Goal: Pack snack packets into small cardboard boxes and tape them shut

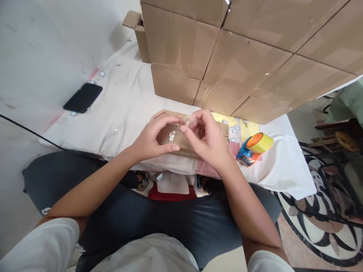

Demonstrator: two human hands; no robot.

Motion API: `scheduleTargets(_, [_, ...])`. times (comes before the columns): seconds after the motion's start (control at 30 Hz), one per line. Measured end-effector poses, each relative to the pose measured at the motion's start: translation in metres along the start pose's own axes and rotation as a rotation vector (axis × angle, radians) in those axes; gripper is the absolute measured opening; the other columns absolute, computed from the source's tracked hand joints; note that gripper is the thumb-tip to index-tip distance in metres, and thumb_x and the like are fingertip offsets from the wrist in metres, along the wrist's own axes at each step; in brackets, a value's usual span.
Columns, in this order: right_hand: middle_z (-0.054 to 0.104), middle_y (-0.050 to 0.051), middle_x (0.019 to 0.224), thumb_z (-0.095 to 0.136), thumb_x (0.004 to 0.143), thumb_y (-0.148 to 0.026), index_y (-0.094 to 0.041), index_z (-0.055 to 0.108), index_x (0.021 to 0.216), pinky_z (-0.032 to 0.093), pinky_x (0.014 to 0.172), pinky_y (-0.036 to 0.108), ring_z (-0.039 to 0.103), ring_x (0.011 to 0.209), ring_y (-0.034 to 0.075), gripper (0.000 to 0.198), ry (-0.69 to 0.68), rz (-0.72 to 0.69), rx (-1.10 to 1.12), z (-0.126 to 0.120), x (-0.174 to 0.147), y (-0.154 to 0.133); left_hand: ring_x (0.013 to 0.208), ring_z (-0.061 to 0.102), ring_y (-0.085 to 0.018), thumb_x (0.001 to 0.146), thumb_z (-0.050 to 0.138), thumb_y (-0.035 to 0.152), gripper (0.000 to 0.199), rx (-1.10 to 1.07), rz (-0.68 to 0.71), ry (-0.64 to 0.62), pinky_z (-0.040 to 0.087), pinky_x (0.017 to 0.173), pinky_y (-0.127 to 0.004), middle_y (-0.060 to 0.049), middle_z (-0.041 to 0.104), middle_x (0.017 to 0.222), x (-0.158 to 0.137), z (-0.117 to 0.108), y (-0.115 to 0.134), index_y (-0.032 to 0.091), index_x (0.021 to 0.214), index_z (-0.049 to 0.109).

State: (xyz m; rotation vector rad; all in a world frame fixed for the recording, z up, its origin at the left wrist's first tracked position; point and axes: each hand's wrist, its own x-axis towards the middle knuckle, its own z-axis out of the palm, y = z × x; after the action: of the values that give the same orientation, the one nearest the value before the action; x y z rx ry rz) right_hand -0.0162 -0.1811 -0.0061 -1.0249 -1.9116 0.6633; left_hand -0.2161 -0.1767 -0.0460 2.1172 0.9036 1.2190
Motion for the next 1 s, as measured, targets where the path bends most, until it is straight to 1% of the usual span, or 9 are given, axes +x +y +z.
scheduleTargets(0.03, [0.06, -0.003, 0.077, 0.071, 0.09, -0.038, -0.025, 0.052, 0.096, 0.042, 0.052, 0.024, 0.055, 0.061, 0.01, 0.024, 0.019, -0.015, -0.054, -0.001, -0.004, 0.0, 0.107, 0.065, -0.027, 0.083, 0.066, 0.068, 0.05, -0.013, -0.019, 0.056, 0.029, 0.117, -0.047, -0.008, 0.073, 0.111, -0.003, 0.0, 0.006, 0.023, 0.107, 0.067])
scheduleTargets(0.1, [0.06, -0.004, 0.074, 0.072, 0.089, -0.035, -0.025, 0.052, 0.098, 0.038, 0.051, 0.024, 0.052, 0.057, 0.01, 0.024, 0.042, -0.039, -0.161, -0.002, -0.011, -0.002, 0.089, 0.064, -0.022, 0.089, 0.058, 0.068, 0.046, -0.015, -0.06, 0.112, 0.035, 0.107, -0.043, -0.004, 0.071, 0.088, -0.008, 0.0, 0.017, 0.023, 0.084, 0.065])
scheduleTargets(0.2, [0.061, -0.004, 0.074, 0.074, 0.087, -0.031, -0.026, 0.052, 0.1, 0.039, 0.053, 0.025, 0.053, 0.059, 0.01, 0.026, 0.049, -0.086, -0.236, -0.001, -0.02, -0.01, 0.079, 0.059, -0.019, 0.094, 0.055, 0.061, 0.045, 0.012, -0.084, 0.1, 0.034, 0.102, -0.04, -0.001, 0.066, 0.075, -0.014, 0.001, 0.03, 0.022, 0.072, 0.062])
scheduleTargets(0.33, [0.061, -0.002, 0.079, 0.071, 0.089, -0.026, -0.026, 0.055, 0.1, 0.042, 0.054, 0.026, 0.054, 0.061, 0.011, 0.019, 0.033, -0.165, -0.182, 0.002, -0.025, -0.02, 0.077, 0.06, -0.017, 0.097, 0.058, 0.046, 0.034, 0.096, -0.031, 0.139, 0.026, 0.106, -0.042, 0.002, 0.066, 0.072, -0.016, 0.002, 0.037, 0.023, 0.073, 0.067])
scheduleTargets(0.43, [0.064, 0.0, 0.082, 0.061, 0.097, -0.027, -0.024, 0.059, 0.102, 0.046, 0.057, 0.026, 0.057, 0.062, 0.012, 0.006, 0.045, -0.116, -0.089, 0.001, -0.024, -0.024, 0.076, 0.06, -0.016, 0.097, 0.057, 0.038, 0.029, 0.159, -0.011, 0.163, 0.025, 0.106, -0.043, 0.003, 0.067, 0.072, -0.016, 0.002, 0.039, 0.024, 0.074, 0.068])
scheduleTargets(0.57, [0.065, -0.001, 0.074, 0.057, 0.1, -0.027, -0.022, 0.065, 0.097, 0.047, 0.058, 0.025, 0.061, 0.062, 0.012, 0.01, 0.072, -0.072, -0.048, -0.003, -0.022, -0.028, 0.075, 0.06, -0.014, 0.096, 0.056, 0.027, 0.022, 0.186, -0.016, 0.153, 0.029, 0.102, -0.041, 0.004, 0.067, 0.074, -0.016, 0.0, 0.041, 0.022, 0.076, 0.065])
scheduleTargets(0.7, [0.068, -0.002, 0.073, 0.061, 0.096, -0.022, -0.021, 0.066, 0.091, 0.047, 0.06, 0.024, 0.061, 0.062, 0.011, 0.007, 0.058, -0.127, -0.119, -0.003, -0.022, -0.029, 0.077, 0.06, -0.015, 0.093, 0.055, 0.023, 0.018, 0.183, -0.025, 0.09, 0.031, 0.1, -0.041, 0.003, 0.066, 0.075, -0.016, -0.004, 0.042, 0.021, 0.078, 0.064])
scheduleTargets(0.87, [0.069, -0.003, 0.075, 0.062, 0.094, -0.018, -0.021, 0.066, 0.091, 0.046, 0.058, 0.022, 0.059, 0.06, 0.009, 0.005, 0.061, -0.19, -0.148, 0.001, -0.023, -0.026, 0.075, 0.059, -0.015, 0.09, 0.053, 0.022, 0.013, 0.184, -0.015, 0.066, 0.031, 0.099, -0.042, 0.003, 0.066, 0.078, -0.017, -0.008, 0.041, 0.022, 0.083, 0.065])
scheduleTargets(1.0, [0.066, -0.003, 0.072, 0.063, 0.093, -0.019, -0.022, 0.067, 0.09, 0.043, 0.056, 0.022, 0.056, 0.059, 0.009, 0.005, 0.152, -0.198, -0.196, 0.002, -0.024, -0.025, 0.071, 0.056, -0.013, 0.09, 0.054, 0.022, 0.017, 0.222, -0.021, 0.051, 0.03, 0.1, -0.042, 0.005, 0.06, 0.071, -0.016, -0.01, 0.042, 0.02, 0.073, 0.057])
